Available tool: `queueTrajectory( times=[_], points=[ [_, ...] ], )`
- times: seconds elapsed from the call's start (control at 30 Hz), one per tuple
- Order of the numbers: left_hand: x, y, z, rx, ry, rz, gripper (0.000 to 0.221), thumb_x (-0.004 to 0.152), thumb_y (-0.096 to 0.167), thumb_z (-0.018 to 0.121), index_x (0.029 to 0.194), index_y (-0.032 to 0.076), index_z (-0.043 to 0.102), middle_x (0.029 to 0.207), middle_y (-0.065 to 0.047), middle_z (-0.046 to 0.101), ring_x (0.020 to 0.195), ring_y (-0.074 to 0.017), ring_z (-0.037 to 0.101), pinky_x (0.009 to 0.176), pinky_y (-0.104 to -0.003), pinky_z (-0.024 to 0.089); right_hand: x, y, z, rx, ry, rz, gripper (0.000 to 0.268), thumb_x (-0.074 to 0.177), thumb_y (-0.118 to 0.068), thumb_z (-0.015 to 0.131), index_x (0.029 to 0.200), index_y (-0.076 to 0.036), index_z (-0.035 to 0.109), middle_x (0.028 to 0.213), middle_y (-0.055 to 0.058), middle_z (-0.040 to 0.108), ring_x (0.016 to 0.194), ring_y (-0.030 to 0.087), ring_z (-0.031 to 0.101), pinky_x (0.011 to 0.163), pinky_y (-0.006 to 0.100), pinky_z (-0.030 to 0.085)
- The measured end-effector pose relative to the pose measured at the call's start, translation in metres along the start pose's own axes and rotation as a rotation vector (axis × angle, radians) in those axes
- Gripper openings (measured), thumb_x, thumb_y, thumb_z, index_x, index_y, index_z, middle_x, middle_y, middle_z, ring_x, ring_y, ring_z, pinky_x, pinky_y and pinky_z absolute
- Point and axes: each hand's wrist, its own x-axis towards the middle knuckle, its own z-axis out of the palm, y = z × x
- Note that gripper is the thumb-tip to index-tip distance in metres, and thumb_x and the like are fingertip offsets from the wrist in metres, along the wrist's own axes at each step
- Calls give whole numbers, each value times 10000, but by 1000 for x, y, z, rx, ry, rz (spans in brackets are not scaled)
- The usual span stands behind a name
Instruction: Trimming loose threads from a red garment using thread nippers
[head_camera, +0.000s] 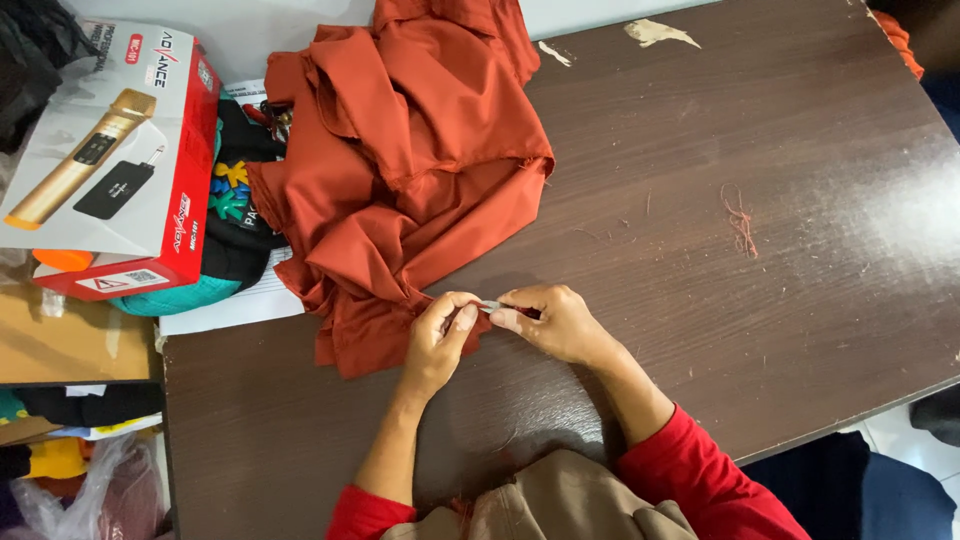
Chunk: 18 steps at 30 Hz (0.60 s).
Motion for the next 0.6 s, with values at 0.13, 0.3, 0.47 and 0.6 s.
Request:
queueTrajectory(
  times=[0.13,0.3,0.47,0.6],
  points=[
    [-1,6,0,12,12,-3,143,979,151,650,1024,63,754,919,-94,735,891,-173,690,845,-343,550,-1,-10,-2,38,26,-3,258,887,-319,767,1070,-142,806,1060,150,792,1079,398,712,916,496,566],
    [-2,5,0,17,28,-17,142,973,170,663,986,72,765,900,-80,751,866,-151,692,819,-333,554,9,25,9,130,123,-43,229,893,-318,804,1063,-165,794,905,58,764,900,182,737,829,376,575],
    [-2,-3,2,73,39,-43,105,936,157,696,924,87,774,819,-88,739,788,-150,674,729,-333,546,4,-1,18,196,114,-204,167,855,-92,812,979,-111,702,713,49,645,639,175,596,619,319,510],
    [-3,-11,4,105,85,-77,130,952,215,685,927,131,781,847,-53,775,781,-144,699,728,-310,545,17,31,16,297,335,-205,90,939,-135,757,902,-112,678,720,43,670,662,181,640,698,329,551]
  ],
)
